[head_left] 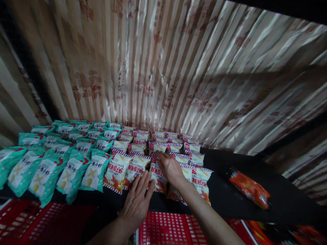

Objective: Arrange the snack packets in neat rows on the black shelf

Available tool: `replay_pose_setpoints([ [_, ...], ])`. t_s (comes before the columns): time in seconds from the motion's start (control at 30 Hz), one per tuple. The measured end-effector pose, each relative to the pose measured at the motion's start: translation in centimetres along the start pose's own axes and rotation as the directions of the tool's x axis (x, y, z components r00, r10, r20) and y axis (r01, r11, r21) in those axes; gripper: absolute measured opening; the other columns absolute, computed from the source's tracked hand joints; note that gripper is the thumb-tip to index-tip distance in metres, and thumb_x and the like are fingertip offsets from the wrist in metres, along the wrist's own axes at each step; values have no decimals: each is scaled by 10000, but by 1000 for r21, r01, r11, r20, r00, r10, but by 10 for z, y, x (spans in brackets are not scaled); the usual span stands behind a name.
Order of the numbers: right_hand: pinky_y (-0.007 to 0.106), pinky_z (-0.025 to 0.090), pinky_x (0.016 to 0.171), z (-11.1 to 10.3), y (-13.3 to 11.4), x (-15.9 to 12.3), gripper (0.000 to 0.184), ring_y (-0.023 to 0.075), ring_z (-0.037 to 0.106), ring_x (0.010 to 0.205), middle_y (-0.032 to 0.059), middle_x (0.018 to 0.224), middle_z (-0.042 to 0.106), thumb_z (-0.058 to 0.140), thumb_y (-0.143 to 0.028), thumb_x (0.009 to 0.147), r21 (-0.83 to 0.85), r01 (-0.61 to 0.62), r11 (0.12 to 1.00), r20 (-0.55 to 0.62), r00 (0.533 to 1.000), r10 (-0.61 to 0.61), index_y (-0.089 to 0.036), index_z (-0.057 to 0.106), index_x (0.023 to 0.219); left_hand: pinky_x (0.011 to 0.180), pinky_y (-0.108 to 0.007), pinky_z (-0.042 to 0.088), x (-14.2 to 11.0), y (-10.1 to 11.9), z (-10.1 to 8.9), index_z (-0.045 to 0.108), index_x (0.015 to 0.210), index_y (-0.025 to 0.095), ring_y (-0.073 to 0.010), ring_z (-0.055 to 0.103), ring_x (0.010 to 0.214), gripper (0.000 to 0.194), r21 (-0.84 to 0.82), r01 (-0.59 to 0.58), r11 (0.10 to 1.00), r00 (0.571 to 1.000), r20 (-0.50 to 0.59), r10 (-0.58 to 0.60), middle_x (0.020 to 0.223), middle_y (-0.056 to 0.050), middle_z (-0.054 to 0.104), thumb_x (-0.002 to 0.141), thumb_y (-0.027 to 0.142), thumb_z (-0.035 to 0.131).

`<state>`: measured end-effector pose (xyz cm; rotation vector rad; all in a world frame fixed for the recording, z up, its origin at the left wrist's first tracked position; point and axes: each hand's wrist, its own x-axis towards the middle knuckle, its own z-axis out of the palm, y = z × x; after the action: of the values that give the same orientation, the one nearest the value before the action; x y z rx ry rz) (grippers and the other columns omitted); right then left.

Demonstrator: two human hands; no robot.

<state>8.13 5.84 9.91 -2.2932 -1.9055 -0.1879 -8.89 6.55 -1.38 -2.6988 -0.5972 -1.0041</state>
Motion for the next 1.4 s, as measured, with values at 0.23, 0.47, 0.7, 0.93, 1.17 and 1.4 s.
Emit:
replay_pose_setpoints([
  [0.23,244,436,845,7,-2,12,285,174,593,976,80,1028,654,410,-160,894,82,-11,997,2,1000,11,-185,593,1111,1085,-432,235,5,1,3,367,1358,222,-290,208,1365,520,-51,25,998,1000,18,-24,1488,-116,244,853,183,484],
  [0.47,243,452,827,5,-7,10,276,167,611,942,82,1001,661,415,-160,894,153,13,988,-7,1000,-12,-184,612,1087,1102,-448,191,9,-3,-1,405,1323,320,-277,161,1380,498,-131,57,990,990,132,-40,1523,-35,146,843,276,531],
  [0.7,284,440,874,-10,8,31,303,200,570,1031,93,1109,640,395,-215,911,-9,-13,1000,-117,993,12,-189,603,1131,1098,-445,153,8,-1,-4,247,1412,251,-285,142,1382,656,-103,51,993,987,155,-34,1520,-83,144,825,273,539],
  [0.93,263,443,811,-8,28,70,323,189,624,967,64,1090,671,465,-280,893,-19,-86,996,91,992,88,-246,568,1198,1094,-445,145,9,0,-6,212,1423,241,-286,161,1378,686,-101,53,993,989,142,-39,1517,-99,148,818,235,535],
  [1.17,213,418,762,-2,25,86,216,157,635,879,60,947,705,470,-216,874,-2,-62,998,109,992,61,-197,673,944,1092,-443,111,8,-2,-5,228,1417,245,-289,141,1381,627,-82,53,995,985,167,-39,1510,-112,170,852,283,496],
  [1.4,216,404,723,1,23,90,229,167,635,840,87,885,705,448,-192,873,-12,-83,997,90,992,83,-162,675,866,1094,-442,131,10,1,-7,248,1408,254,-276,147,1381,627,-85,79,993,983,170,-63,1517,-95,154,838,267,510],
])
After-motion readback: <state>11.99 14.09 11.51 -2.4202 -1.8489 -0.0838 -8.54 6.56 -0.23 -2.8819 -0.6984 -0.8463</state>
